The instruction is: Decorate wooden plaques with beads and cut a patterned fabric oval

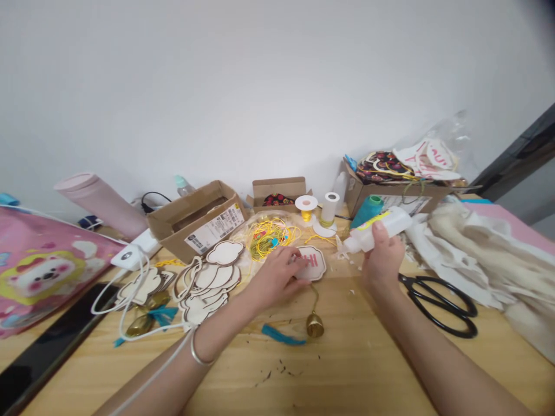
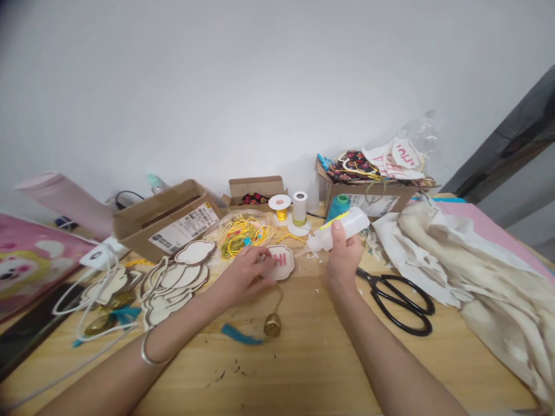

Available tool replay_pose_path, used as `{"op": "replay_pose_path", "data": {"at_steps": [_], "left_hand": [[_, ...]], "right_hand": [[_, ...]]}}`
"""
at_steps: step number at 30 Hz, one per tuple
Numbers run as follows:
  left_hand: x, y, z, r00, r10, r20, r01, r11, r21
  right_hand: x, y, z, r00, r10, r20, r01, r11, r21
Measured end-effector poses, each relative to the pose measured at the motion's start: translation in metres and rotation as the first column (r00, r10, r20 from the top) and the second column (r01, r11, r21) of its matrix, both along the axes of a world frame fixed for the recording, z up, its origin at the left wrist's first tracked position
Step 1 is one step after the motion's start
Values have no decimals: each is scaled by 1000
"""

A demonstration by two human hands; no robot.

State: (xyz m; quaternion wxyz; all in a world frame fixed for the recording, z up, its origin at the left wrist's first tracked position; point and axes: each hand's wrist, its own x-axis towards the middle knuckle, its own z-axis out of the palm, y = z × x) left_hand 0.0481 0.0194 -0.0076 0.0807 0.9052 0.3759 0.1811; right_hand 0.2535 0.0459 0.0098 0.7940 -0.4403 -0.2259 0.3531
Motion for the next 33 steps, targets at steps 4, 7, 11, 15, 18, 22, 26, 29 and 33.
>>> {"op": "replay_pose_path", "data": {"at_steps": [4, 7, 11, 15, 18, 22, 26, 29, 33], "left_hand": [[5, -2, 2, 999, 11, -41, -11, 1000, 3], [4, -1, 1, 999, 8, -48, -8, 1000, 3], [5, -1, -2, 998, 6, -61, -5, 1000, 17], [5, -1, -4, 999, 6, -46, -6, 1000, 6], [3, -1, -4, 1000, 3, 0, -3, 1000, -29], [-1, -1, -3, 998, 32, 58, -28, 997, -69], [-3, -2, -4, 999, 10, 45, -7, 998, -64], [-3, -1, -5, 1000, -5, 8, 5, 998, -58], [-2, -1, -6, 1000, -17, -18, 16, 998, -54]], "right_hand": [[3, 1, -1, 997, -27, -66, 25, 999, -28], [3, 1, 2, 998, 7, -63, -8, 1000, -27], [3, 1, 1, 999, 22, -48, -23, 1000, -21], [3, 0, 2, 999, 5, -45, -6, 1000, -26], [3, 0, 2, 999, 10, -39, -11, 1000, -24], [4, 0, 2, 998, -1, -59, -1, 1000, -27], [3, 0, 3, 998, -3, -64, 1, 1000, -23], [2, -1, 4, 998, 0, -68, -2, 1000, -24], [1, -2, 6, 997, -1, -76, -2, 999, -37]]}}
